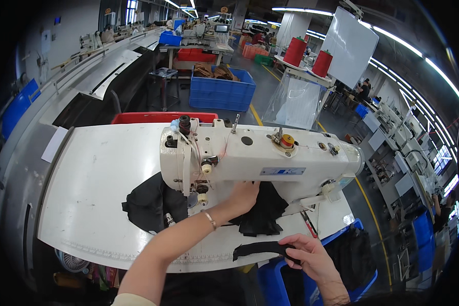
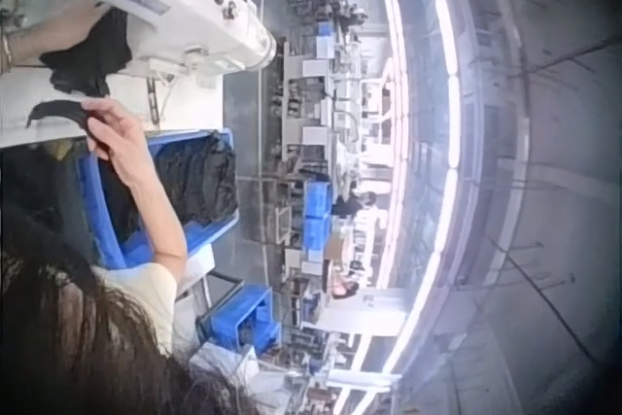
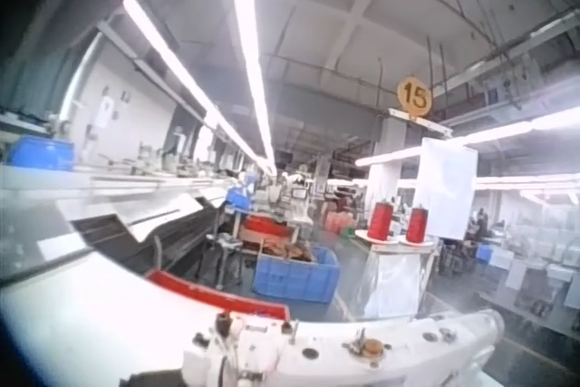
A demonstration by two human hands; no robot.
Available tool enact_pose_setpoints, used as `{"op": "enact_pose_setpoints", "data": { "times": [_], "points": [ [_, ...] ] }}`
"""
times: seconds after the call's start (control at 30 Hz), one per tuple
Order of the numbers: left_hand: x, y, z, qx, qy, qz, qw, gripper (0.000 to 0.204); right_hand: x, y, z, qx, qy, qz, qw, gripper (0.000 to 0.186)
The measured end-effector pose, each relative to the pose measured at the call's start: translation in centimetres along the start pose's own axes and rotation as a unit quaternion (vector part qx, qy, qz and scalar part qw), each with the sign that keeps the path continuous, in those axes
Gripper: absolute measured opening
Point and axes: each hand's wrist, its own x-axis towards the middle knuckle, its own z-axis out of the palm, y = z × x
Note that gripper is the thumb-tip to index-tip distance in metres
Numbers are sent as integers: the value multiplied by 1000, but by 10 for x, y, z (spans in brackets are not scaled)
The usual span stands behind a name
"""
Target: The recorder uses an industrial sewing machine to join pieces of black material, likely for bags or accessories.
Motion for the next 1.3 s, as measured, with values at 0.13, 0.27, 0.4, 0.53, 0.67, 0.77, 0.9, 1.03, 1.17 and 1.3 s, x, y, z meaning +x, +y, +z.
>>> {"op": "enact_pose_setpoints", "data": {
  "times": [0.13,0.27,0.4,0.53,0.67,0.77,0.9,1.03,1.17,1.3],
  "points": [
    [-56,58,-135,-246,-272,5,930,32,2,5,5,-119,-143,45,981,29],
    [-119,62,-233,-431,-461,-86,771,25,13,11,39,-127,-300,23,945,40],
    [-167,58,-294,-466,-397,-331,718,15,16,49,58,-147,-347,-6,926,44],
    [-176,79,-324,-169,-226,-260,924,27,20,101,84,-215,-342,-112,908,43],
    [-174,91,-314,-83,-144,-118,979,36,24,101,120,-293,-271,-299,867,54],
    [-177,83,-294,-172,-67,-94,978,42,31,85,139,-220,-240,-301,896,48],
    [-189,77,-287,-305,20,-178,935,36,29,93,149,-134,-213,-275,928,33],
    [-195,71,-285,-400,-9,-224,889,18,23,97,151,-141,-153,-304,930,27],
    [-201,79,-273,-291,35,-200,935,13,20,116,152,-171,-101,-347,916,25],
    [-207,90,-256,-483,93,-255,833,9,12,132,151,-112,-57,-390,912,17]
  ]
}}
